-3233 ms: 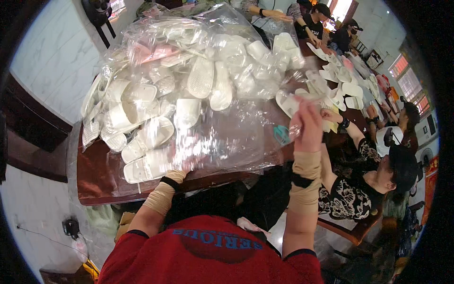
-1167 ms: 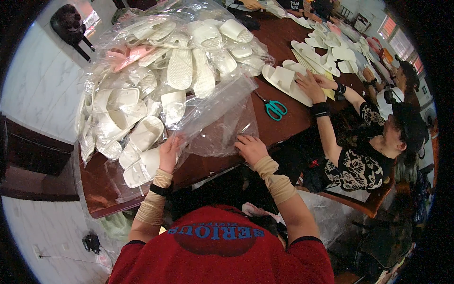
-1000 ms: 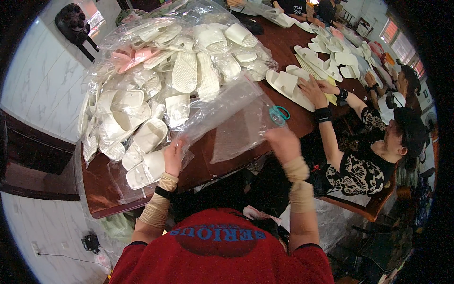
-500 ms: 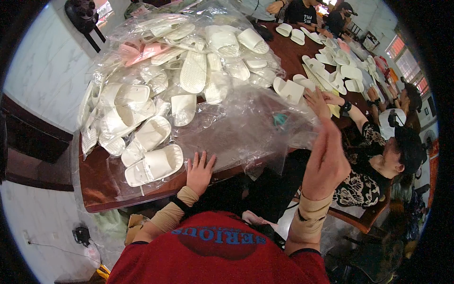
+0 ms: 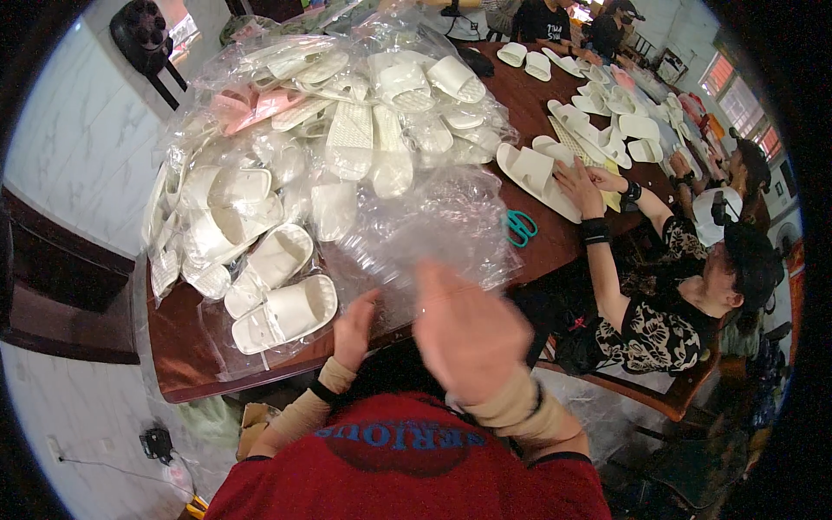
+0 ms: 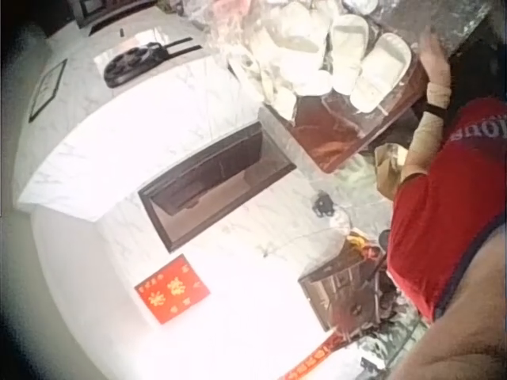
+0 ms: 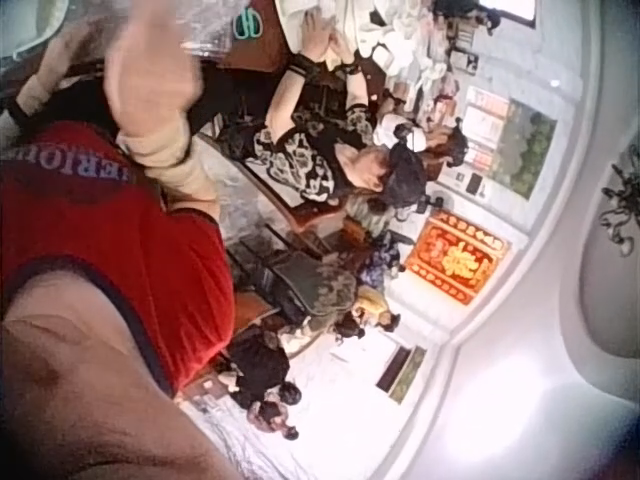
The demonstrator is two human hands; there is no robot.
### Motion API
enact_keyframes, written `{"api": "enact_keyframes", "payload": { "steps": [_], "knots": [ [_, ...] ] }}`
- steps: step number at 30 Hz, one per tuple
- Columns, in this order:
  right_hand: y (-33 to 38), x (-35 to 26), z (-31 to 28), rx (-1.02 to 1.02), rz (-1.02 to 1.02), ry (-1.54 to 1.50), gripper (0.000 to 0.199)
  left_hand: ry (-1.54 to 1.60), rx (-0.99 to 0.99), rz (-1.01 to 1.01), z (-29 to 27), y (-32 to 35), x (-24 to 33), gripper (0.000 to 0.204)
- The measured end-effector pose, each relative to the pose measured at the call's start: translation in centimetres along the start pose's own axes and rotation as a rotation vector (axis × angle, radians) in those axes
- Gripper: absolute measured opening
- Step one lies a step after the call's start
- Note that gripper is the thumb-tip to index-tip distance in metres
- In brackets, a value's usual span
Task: The recorder picks up pairs of slippers, places them into plastic bags, and organizes them on a work table.
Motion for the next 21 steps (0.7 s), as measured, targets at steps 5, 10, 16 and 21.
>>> {"api": "enact_keyframes", "payload": {
  "steps": [5, 10, 16, 21],
  "knots": [
    [7.4, -2.7, 10.2, -0.149, -0.035, -0.337, 0.043, 0.982, 0.248, -0.457, -2.9, -3.4, 1.4, 0.073],
    [5.2, 1.8, 14.5, 0.137, -0.074, -0.232, 0.038, 1.067, 0.112, -0.546, -4.6, -5.8, 0.1, 0.093],
    [4.7, 14.0, 20.8, 0.327, 0.378, -0.119, 0.062, 1.087, 0.152, -0.592, -5.2, -8.7, 0.3, 0.098],
    [7.7, 22.6, 24.6, 0.292, 0.88, -0.456, 0.061, 0.739, 0.417, -0.411, -7.4, -7.4, -0.8, 0.09]
  ]
}}
Point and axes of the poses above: each hand's wrist, its own y-axis away from the middle knuckle, its own z-axis out of the palm, x = y × z, the point moved 5 cm from there along -y, towards the middle knuckle, and after that the axes turned 14 degrees about x, right-handed, at the moved point
